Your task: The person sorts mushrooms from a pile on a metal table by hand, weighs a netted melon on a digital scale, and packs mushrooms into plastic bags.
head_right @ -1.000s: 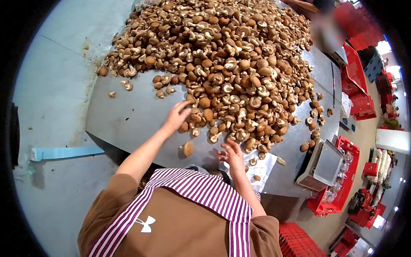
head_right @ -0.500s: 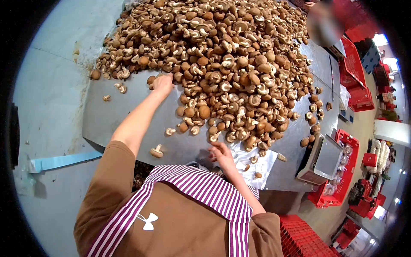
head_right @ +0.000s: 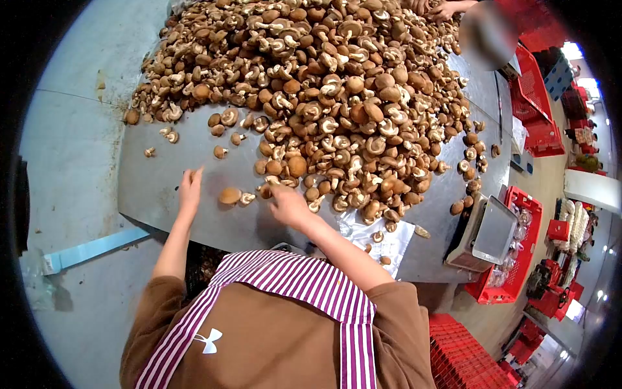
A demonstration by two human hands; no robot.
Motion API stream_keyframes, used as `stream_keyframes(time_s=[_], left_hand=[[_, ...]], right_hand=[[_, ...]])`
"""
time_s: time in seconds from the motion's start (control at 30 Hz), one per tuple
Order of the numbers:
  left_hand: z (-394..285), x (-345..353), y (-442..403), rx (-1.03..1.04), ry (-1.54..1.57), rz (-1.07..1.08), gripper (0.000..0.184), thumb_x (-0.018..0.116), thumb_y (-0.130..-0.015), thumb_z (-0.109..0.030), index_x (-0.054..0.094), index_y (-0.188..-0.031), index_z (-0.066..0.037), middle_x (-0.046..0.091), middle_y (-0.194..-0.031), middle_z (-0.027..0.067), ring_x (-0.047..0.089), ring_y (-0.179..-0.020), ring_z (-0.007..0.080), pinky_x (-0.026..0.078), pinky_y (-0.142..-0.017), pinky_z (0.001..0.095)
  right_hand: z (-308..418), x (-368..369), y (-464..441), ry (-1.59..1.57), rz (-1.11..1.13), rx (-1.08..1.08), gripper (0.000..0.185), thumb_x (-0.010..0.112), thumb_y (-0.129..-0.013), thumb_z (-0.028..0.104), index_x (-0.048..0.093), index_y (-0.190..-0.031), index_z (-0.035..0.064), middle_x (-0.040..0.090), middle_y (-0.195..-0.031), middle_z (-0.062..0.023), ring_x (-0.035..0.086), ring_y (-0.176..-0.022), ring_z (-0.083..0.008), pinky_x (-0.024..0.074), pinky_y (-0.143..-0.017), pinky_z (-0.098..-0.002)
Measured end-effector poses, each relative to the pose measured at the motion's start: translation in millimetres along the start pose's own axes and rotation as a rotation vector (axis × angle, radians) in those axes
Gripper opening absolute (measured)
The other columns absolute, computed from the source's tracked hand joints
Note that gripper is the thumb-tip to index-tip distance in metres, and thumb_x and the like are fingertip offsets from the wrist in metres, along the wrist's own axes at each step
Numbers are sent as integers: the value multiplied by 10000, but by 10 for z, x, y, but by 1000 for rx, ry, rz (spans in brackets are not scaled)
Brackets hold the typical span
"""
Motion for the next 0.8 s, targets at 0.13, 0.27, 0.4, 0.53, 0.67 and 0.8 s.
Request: stream_keyframes(time_s=[0.13,0.27,0.4,0.53,0.67,0.8], left_hand=[[757,-144,502,-311,-5,94,386,553,-980,-410,523,-968,-26,592,-785,95,570,-602,182,465,-531,314],[562,455,818,-405,423,270,444,550,-989,-424,475,-1176,-28,631,-984,143,687,-708,221,573,-585,300],[-116,1047,835,-235,646,333,402,521,-1020,-368,450,-1212,-23,604,-1096,154,700,-895,249,599,-703,323],[-453,1326,757,-100,584,370,348,530,-1022,-336,466,-1195,-42,593,-1095,121,666,-926,214,589,-746,330],[-343,1120,779,-108,531,293,304,552,-1009,-321,508,-1149,-56,600,-1042,82,636,-861,163,542,-678,285],[-316,898,1030,-237,620,289,193,547,-989,-241,551,-1094,-79,606,-1001,61,619,-810,149,489,-626,279]], right_hand=[[322,-628,-156,-31,-271,-159,528,657,-874,163,490,-1359,39,519,-1350,-205,498,-1253,-386,413,-1044,-464],[341,-1082,-66,292,-500,-96,472,648,-874,126,533,-1324,38,499,-1384,-190,439,-1318,-352,361,-1094,-479],[19,-883,204,595,-481,-68,511,678,-810,116,557,-1303,61,483,-1429,-165,404,-1355,-380,306,-1127,-521],[24,-619,764,433,-364,-158,414,661,-817,82,608,-1227,70,482,-1442,-151,379,-1381,-388,319,-1124,-508],[-146,-660,1031,243,-455,-117,271,647,-819,54,650,-1090,49,612,-1221,-121,532,-1194,-337,428,-976,-448],[-211,-1031,916,343,-657,-24,290,646,-786,8,626,-1074,36,600,-1018,-127,577,-936,-330,454,-822,-433]])
Point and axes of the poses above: each hand's wrist, its own y-axis away from the middle knuckle, its own x-axis out of the palm, z = x × y, the point moved 7 cm from there along -y, towards the middle knuckle
